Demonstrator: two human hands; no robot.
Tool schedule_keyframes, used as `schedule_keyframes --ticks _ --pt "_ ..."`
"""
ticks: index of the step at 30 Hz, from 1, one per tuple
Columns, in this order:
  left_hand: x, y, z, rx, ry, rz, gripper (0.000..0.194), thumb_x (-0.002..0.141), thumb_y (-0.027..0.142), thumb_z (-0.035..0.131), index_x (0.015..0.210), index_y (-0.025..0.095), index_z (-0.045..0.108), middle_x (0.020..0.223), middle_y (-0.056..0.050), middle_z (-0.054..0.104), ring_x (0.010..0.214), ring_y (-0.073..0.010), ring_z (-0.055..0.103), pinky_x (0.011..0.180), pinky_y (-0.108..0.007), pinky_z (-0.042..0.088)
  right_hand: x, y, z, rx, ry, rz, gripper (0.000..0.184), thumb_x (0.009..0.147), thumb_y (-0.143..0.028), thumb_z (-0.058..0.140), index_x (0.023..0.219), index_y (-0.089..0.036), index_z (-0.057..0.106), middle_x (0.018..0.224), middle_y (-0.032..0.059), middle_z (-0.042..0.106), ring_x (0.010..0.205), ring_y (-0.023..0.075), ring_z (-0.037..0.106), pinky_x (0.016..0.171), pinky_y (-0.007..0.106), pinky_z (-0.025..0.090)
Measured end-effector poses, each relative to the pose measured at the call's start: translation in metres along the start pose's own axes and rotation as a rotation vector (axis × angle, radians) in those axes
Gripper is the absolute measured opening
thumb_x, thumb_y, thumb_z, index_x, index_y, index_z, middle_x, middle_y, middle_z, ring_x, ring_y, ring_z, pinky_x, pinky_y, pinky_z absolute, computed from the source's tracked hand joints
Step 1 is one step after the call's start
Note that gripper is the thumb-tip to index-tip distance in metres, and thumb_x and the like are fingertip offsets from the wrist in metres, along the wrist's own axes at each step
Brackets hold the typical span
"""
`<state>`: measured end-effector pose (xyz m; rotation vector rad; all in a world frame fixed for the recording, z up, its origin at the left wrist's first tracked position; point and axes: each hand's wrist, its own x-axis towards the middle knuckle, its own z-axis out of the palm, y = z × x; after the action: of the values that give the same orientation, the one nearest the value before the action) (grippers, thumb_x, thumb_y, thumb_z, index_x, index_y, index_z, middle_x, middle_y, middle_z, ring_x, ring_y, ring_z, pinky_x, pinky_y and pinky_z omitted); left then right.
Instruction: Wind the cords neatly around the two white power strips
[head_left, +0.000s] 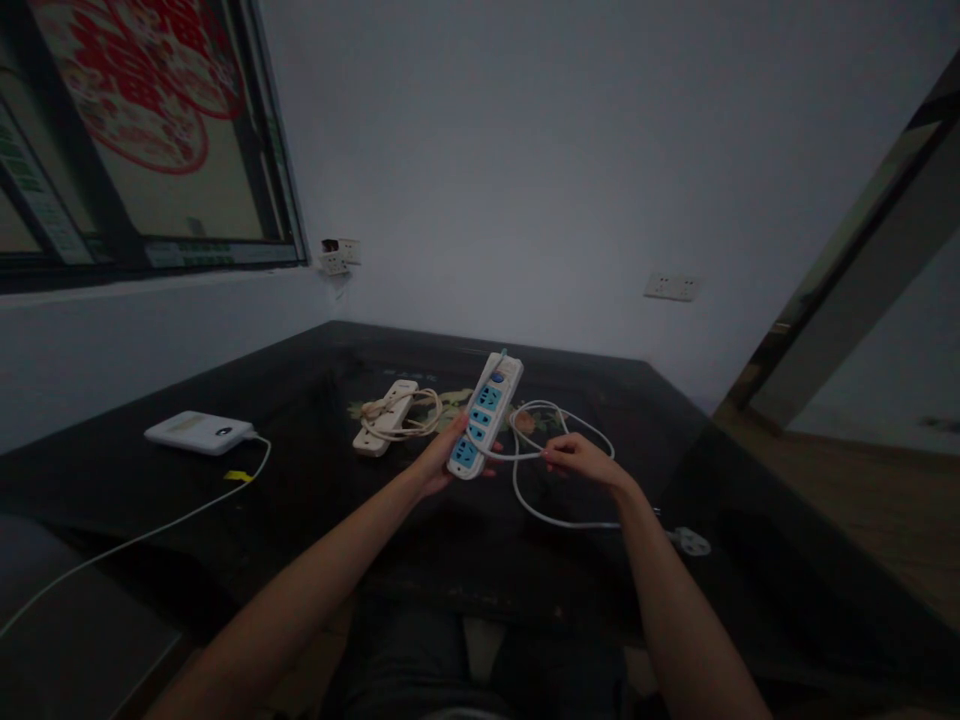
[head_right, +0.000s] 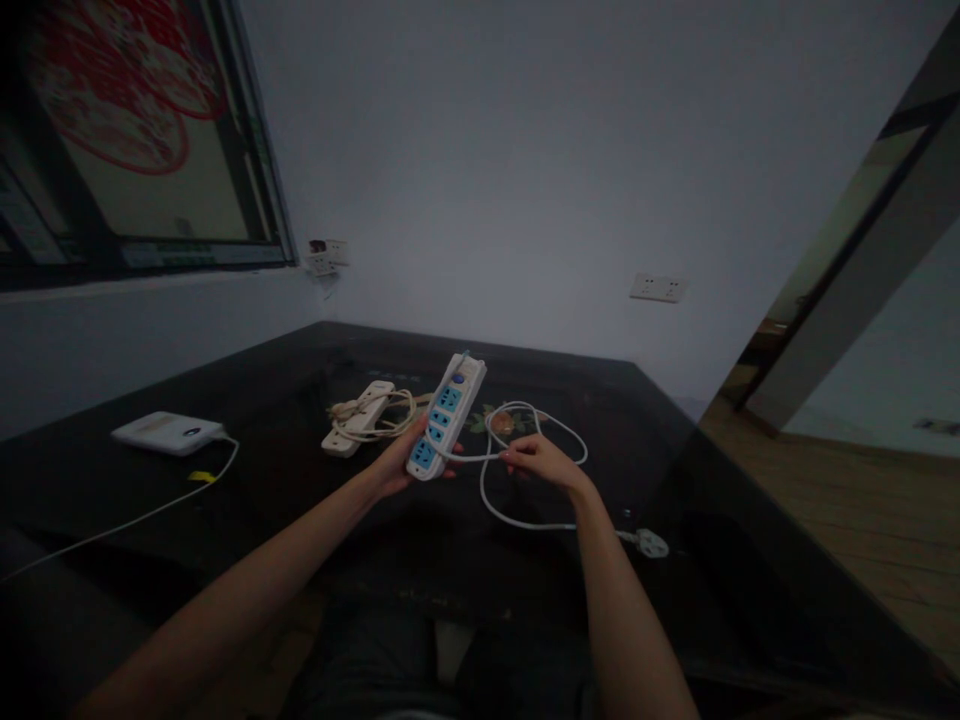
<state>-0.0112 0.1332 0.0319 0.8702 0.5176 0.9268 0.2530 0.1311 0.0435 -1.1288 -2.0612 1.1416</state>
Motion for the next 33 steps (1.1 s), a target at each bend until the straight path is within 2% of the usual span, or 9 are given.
schedule_keyframes --ticks 3,5,9,17,22,28,33 --pt "0.001 -0.002 0.0 0.049 0.009 -0.017 0.051 0.088 0.052 0.048 0.114 0.009 0.056 0.085 -0.015 0.071 0.062 -0.0224 0.069 0.051 -0.033 0.057 -0.001 0.002 -0.001 0.071 0.02 -0.003 0.048 0.075 -0.061 0.058 0.059 -0.016 0.055 0.052 -0.0032 0.046 0.049 0.0092 0.04 0.051 0.025 0.027" --pt "0.002 -0.003 -0.001 0.067 0.02 -0.01 0.049 0.088 0.052 0.047 0.11 0.009 0.058 0.082 -0.014 0.071 0.056 -0.02 0.067 0.046 -0.03 0.055 -0.001 0.003 -0.001 0.083 0.043 0.0 0.049 0.075 -0.062 0.058 0.058 -0.017 0.052 0.052 -0.0043 0.043 0.049 0.0084 0.036 0.049 0.024 0.024" --pt "0.005 -0.006 0.0 0.059 0.036 0.033 0.043 0.088 0.05 0.048 0.103 0.011 0.058 0.077 -0.011 0.069 0.051 -0.0187 0.064 0.042 -0.029 0.053 0.0 0.006 -0.003 0.058 0.133 -0.024 0.049 0.074 -0.061 0.059 0.055 -0.017 0.047 0.053 -0.005 0.038 0.052 0.0085 0.031 0.051 0.025 0.02" --pt "0.0 -0.005 0.005 0.103 0.001 0.078 0.043 0.085 0.052 0.051 0.091 0.009 0.06 0.07 -0.01 0.068 0.049 -0.0183 0.063 0.042 -0.029 0.053 0.003 0.003 0.001 0.022 0.097 -0.02 0.049 0.072 -0.062 0.059 0.054 -0.017 0.049 0.054 -0.004 0.04 0.054 0.0097 0.033 0.054 0.026 0.023" --pt "0.0 -0.006 0.005 0.149 -0.03 0.089 0.047 0.082 0.055 0.054 0.087 0.009 0.062 0.071 -0.011 0.069 0.05 -0.0187 0.064 0.043 -0.029 0.053 0.006 0.002 0.005 0.005 0.208 -0.037 0.048 0.072 -0.062 0.059 0.055 -0.018 0.05 0.054 -0.0034 0.041 0.054 0.0102 0.034 0.053 0.026 0.024" --pt "0.001 -0.015 0.003 0.241 -0.121 0.073 0.048 0.081 0.056 0.054 0.088 0.009 0.06 0.065 -0.01 0.067 0.049 -0.0192 0.063 0.044 -0.029 0.052 0.006 0.004 0.003 -0.01 0.339 -0.055 0.048 0.07 -0.063 0.058 0.054 -0.019 0.049 0.055 -0.0029 0.041 0.057 0.0115 0.037 0.057 0.027 0.029" --pt "-0.006 -0.017 0.007 0.231 -0.288 0.02 0.05 0.081 0.057 0.055 0.098 0.01 0.055 0.07 -0.011 0.069 0.05 -0.0192 0.064 0.044 -0.028 0.052 0.007 0.007 0.002 -0.026 0.288 -0.068 0.048 0.069 -0.063 0.059 0.053 -0.018 0.051 0.055 -0.0022 0.043 0.058 0.012 0.038 0.056 0.027 0.028"
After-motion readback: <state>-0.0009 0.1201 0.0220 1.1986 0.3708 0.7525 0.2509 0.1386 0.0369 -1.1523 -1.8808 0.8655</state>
